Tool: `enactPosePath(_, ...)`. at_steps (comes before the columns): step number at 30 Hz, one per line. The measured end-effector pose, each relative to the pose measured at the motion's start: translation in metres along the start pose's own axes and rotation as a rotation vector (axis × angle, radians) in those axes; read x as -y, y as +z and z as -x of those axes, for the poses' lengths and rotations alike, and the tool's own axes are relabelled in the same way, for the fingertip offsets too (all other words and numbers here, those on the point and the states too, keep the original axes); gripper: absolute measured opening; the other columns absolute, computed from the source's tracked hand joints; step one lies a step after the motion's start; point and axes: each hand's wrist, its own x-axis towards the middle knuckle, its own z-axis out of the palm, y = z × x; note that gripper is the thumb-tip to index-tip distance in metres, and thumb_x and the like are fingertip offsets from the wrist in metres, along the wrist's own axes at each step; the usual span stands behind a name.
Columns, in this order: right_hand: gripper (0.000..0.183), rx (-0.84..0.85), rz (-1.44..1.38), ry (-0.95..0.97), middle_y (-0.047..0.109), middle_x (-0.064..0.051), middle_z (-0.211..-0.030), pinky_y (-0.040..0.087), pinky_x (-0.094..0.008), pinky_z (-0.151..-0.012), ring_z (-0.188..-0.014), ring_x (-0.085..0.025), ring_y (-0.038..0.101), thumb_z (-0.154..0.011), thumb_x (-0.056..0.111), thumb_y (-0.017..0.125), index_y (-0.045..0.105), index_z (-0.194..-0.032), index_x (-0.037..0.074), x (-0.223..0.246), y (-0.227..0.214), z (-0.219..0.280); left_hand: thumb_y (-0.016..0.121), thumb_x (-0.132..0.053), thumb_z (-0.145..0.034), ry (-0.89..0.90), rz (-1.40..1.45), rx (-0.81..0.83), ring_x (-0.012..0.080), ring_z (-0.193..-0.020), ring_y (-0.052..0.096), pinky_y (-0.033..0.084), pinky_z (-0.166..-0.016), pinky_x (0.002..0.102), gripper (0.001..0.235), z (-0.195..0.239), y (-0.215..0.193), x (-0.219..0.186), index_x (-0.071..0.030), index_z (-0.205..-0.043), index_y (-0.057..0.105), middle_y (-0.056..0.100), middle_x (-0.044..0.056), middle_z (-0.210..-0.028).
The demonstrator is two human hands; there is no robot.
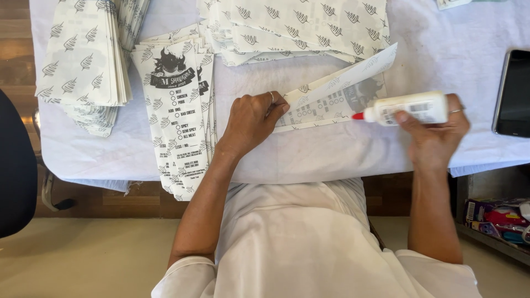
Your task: Applying glue to paper sheets and folding them to assemble packaging materials.
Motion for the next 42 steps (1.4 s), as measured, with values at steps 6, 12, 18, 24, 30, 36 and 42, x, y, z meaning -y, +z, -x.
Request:
enactPosePath(6, 0.046, 0.162, -0.063, -0.067, 0.070, -0.009, -0.095, 0.055, -0.031, -0.092, -0.098, -0.015, 0.068, -0.071, -0.003, 0.096, 0.064, -0.104, 0.002, 0.005, 0.080, 0.020, 0.069, -0.007, -0.094, -0.165, 0.233, 0.049, 0.0185, -0.043, 0.060, 0.044, -0.047, 0.028, 0.013, -0.013, -0.022, -0.008, 0.003, -0.096, 0.077, 0.069, 0.014, -0.057)
enactPosePath(12, 0.044, 0.287, -0.153, -0.073, 0.071, -0.013, -0.089, 0.055, -0.032, -0.086, -0.095, -0.015, 0.068, -0.071, -0.004, 0.096, 0.064, -0.102, -0.002, 0.012, 0.141, 0.043, 0.068, -0.009, -0.093, -0.188, 0.322, 0.047, 0.0172, -0.044, 0.059, 0.044, -0.049, 0.027, 0.016, -0.018, -0.019, 0.003, 0.003, -0.098, 0.078, 0.067, 0.012, -0.055)
enactPosePath(18, 0.044, 0.337, -0.188, -0.087, 0.073, -0.018, -0.091, 0.058, -0.040, -0.088, -0.096, -0.022, 0.072, -0.069, -0.010, 0.093, 0.066, -0.103, -0.004, 0.002, 0.166, 0.047, 0.069, -0.016, -0.094, -0.189, 0.324, 0.072, 0.0274, -0.057, 0.072, 0.053, -0.061, 0.035, 0.016, -0.018, -0.017, 0.010, -0.004, -0.099, 0.080, 0.073, 0.012, -0.065)
enactPosePath(24, 0.044, 0.102, -0.179, -0.026, 0.067, 0.001, -0.101, 0.058, -0.029, -0.081, -0.090, -0.010, 0.062, -0.077, 0.006, 0.093, 0.062, -0.108, 0.014, 0.015, 0.093, 0.010, 0.070, -0.027, -0.092, -0.039, 0.032, 0.037, 0.0225, -0.069, 0.073, 0.051, -0.063, 0.038, 0.014, -0.001, 0.004, 0.000, -0.019, -0.092, 0.081, 0.082, -0.004, -0.089)
enactPosePath(30, 0.024, -0.054, 0.191, -0.037, 0.070, -0.012, -0.122, 0.065, -0.030, -0.092, -0.106, -0.015, 0.071, -0.119, 0.008, 0.073, 0.051, -0.128, 0.009, 0.005, -0.032, -0.049, 0.081, -0.003, -0.089, 0.282, -0.256, -0.310, 0.0289, -0.116, 0.072, 0.061, -0.092, 0.040, 0.009, 0.042, 0.061, 0.010, -0.011, -0.090, 0.079, 0.070, 0.005, -0.128)
enactPosePath(36, 0.024, 0.060, 1.221, -0.752, 0.055, -0.028, -0.129, 0.047, -0.050, -0.093, -0.113, -0.042, 0.051, -0.104, -0.015, 0.085, 0.085, -0.127, -0.019, 0.030, -0.024, -0.044, 0.070, 0.001, -0.099, 0.367, -0.199, -0.429, 0.0349, -0.115, 0.068, 0.062, -0.077, 0.043, 0.015, 0.046, 0.050, -0.004, 0.000, -0.084, 0.072, 0.072, 0.011, -0.117)
enactPosePath(42, 0.014, 0.688, 0.602, -0.921, 0.071, -0.024, -0.123, 0.056, -0.055, -0.108, -0.120, -0.046, 0.068, -0.100, -0.010, 0.072, 0.075, -0.113, -0.006, 0.048, 0.046, -0.013, 0.072, 0.005, -0.096, 0.379, -0.237, -0.370, 0.0379, -0.123, 0.064, 0.058, -0.100, 0.048, 0.011, 0.049, 0.049, -0.004, -0.002, -0.104, 0.075, 0.070, 0.016, -0.125)
